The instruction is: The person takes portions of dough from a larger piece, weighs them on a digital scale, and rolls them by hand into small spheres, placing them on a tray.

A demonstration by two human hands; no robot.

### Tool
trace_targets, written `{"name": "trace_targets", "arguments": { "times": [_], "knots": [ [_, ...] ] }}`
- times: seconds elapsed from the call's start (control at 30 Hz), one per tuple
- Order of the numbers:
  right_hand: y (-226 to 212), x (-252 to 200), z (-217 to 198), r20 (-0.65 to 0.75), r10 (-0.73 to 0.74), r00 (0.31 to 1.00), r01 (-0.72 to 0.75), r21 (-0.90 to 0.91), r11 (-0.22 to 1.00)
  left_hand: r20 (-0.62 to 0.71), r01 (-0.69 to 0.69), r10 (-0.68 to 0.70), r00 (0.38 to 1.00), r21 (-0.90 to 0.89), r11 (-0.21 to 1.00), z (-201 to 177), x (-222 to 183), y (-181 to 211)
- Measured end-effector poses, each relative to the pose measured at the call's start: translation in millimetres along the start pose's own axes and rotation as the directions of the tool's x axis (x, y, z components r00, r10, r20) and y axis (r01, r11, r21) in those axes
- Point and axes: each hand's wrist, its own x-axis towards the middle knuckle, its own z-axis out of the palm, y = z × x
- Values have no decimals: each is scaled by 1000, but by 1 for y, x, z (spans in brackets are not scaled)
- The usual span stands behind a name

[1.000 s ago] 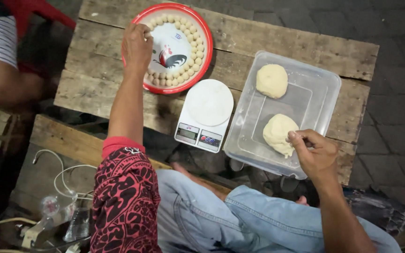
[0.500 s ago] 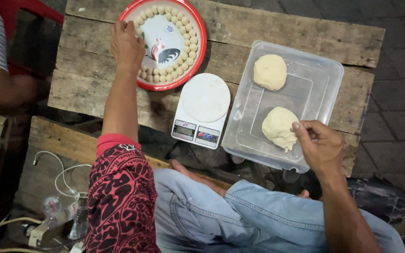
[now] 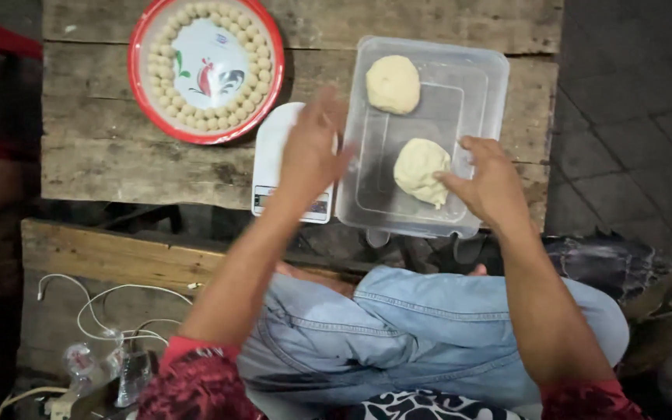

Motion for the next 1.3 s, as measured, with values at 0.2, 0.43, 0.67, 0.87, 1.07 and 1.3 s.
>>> {"name": "trace_targets", "arguments": {
  "times": [0.2, 0.43, 0.67, 0.87, 1.07, 1.3],
  "knots": [
    [-27, -2, 7, 239, 27, 971, 23, -204, 979, 490, 172, -221, 843, 145, 974, 33, -40, 108],
    [-48, -2, 22, 348, 171, 922, -11, -416, 909, 549, 189, -390, 739, 387, 902, 122, -73, 94],
    [-21, -2, 39, 192, 18, 981, 45, -316, 948, 299, 136, -295, 907, 455, 880, 126, -76, 97],
    [-9, 7, 39, 38, -159, 987, 162, -118, 980, 292, 148, -294, 910, 434, 889, 104, -63, 106],
    [-32, 5, 31, 131, 53, 990, -35, -143, 989, 277, 148, -288, 917, 434, 889, 116, -68, 98],
    [2, 0, 49, 164, 239, 957, -185, -288, 939, 300, 121, -264, 917, 420, 899, 110, -65, 97]
  ]
}}
